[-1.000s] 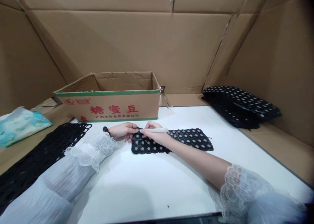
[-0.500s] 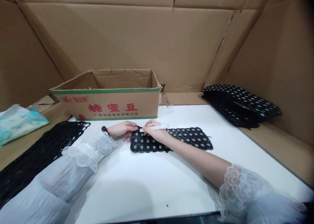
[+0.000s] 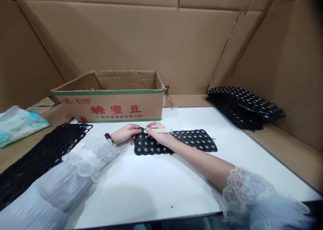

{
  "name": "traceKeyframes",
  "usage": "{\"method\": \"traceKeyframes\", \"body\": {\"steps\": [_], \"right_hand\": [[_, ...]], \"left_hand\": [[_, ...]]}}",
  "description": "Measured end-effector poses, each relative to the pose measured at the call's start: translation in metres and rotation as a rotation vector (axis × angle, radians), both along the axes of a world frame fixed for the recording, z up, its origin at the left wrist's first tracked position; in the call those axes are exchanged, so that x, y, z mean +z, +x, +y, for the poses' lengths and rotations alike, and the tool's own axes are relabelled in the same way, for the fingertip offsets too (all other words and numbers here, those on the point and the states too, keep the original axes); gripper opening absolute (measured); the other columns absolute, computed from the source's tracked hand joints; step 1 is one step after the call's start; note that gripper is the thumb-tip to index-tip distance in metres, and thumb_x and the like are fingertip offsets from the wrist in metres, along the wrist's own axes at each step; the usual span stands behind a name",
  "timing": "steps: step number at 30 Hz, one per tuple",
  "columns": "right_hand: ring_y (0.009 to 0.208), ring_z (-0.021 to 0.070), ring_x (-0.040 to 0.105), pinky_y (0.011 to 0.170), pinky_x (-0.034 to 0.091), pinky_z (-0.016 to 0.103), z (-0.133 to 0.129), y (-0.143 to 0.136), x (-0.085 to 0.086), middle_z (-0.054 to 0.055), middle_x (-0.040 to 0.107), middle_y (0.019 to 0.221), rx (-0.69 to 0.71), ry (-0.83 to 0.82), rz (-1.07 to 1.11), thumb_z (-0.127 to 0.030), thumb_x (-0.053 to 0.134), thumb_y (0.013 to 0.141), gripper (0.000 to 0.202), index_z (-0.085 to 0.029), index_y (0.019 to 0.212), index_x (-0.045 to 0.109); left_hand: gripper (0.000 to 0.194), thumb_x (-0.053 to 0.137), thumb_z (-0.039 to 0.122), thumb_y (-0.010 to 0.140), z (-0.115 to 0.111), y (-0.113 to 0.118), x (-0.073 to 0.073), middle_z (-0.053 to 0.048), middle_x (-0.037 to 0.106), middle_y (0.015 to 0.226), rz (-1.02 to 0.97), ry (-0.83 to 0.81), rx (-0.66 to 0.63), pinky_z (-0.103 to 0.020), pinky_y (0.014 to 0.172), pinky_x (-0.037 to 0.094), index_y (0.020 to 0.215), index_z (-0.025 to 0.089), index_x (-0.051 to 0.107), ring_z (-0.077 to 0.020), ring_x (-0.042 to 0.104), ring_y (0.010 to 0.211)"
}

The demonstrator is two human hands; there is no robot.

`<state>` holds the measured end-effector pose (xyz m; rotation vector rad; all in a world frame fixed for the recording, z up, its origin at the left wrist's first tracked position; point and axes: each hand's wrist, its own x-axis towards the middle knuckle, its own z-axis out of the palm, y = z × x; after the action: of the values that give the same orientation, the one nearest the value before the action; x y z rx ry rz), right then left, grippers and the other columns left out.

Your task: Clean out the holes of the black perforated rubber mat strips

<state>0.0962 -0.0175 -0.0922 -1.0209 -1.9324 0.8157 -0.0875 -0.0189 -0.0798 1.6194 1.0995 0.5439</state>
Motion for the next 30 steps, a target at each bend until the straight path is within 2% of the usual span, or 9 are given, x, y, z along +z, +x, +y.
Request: {"method": "traceKeyframes", "body": {"steps": [5,8,12,20,24,27,30], "right_hand": [[0.085,0.0122,0.054,0.083,0.037,0.023,0.003,0.002,-0.001,0.003,0.060,0.085,0.130,-0.009,-0.005,-0.031,0.045,0.080,0.032,-0.017,0.054,0.056],[0.080,0.0117,0.053,0.080,0.037,0.024,0.003,0.000,-0.002,0.002,0.056,0.080,0.102,-0.010,-0.092,-0.030,0.044,0.080,0.032,-0.016,0.054,0.054],[0.082,0.0134,0.049,0.078,0.035,0.029,0.000,-0.008,-0.004,0.002,0.051,0.080,0.005,0.057,-0.237,-0.029,0.041,0.082,0.032,-0.016,0.055,0.051],[0.088,0.0160,0.045,0.077,0.032,0.032,-0.007,-0.012,-0.006,0.004,0.051,0.086,-0.089,0.197,-0.397,-0.033,0.030,0.087,0.031,-0.018,0.071,0.052],[0.081,0.0148,0.047,0.073,0.034,0.029,-0.003,-0.008,-0.002,0.002,0.052,0.077,-0.084,0.087,-0.294,-0.035,0.035,0.084,0.029,-0.018,0.066,0.050],[0.070,0.0124,0.049,0.067,0.036,0.025,0.000,-0.002,0.001,-0.001,0.051,0.068,-0.063,-0.050,-0.122,-0.040,0.040,0.081,0.030,-0.017,0.064,0.050],[0.075,0.0126,0.052,0.074,0.037,0.025,-0.002,0.002,0.002,0.001,0.054,0.073,-0.037,-0.056,-0.073,-0.040,0.044,0.079,0.033,-0.017,0.056,0.052]], "left_hand": [[0.023,0.044,0.036,0.080,-0.013,0.006,0.000,0.004,0.043,0.057,0.076,0.263,0.102,-0.021,0.047,0.032,0.068,0.016,0.047,-0.0083,0.040,0.049],[0.022,0.044,0.033,0.080,-0.020,0.012,0.003,0.002,0.049,0.063,0.182,0.468,0.132,-0.023,0.058,0.032,0.065,0.016,0.048,-0.0115,0.044,0.061],[0.024,0.035,0.030,0.084,-0.024,0.015,0.005,0.001,0.053,0.063,0.418,0.685,0.093,-0.024,0.059,0.031,0.067,0.018,0.046,-0.0135,0.047,0.060],[0.025,0.032,0.033,0.086,-0.026,0.015,0.010,0.002,0.047,0.059,0.433,0.727,0.074,-0.024,0.057,0.030,0.065,0.019,0.039,-0.0133,0.045,0.057],[0.024,0.033,0.034,0.085,-0.021,0.009,0.010,0.001,0.049,0.059,0.476,0.718,0.022,-0.024,0.057,0.030,0.069,0.019,0.043,-0.0140,0.046,0.058],[0.024,0.033,0.035,0.085,-0.016,0.005,0.009,-0.001,0.053,0.065,0.486,0.691,0.059,-0.025,0.060,0.030,0.072,0.018,0.045,-0.0158,0.049,0.063],[0.025,0.034,0.037,0.084,-0.011,0.003,0.006,-0.001,0.053,0.068,0.435,0.626,0.083,-0.025,0.062,0.031,0.071,0.018,0.045,-0.0166,0.049,0.066]]}}
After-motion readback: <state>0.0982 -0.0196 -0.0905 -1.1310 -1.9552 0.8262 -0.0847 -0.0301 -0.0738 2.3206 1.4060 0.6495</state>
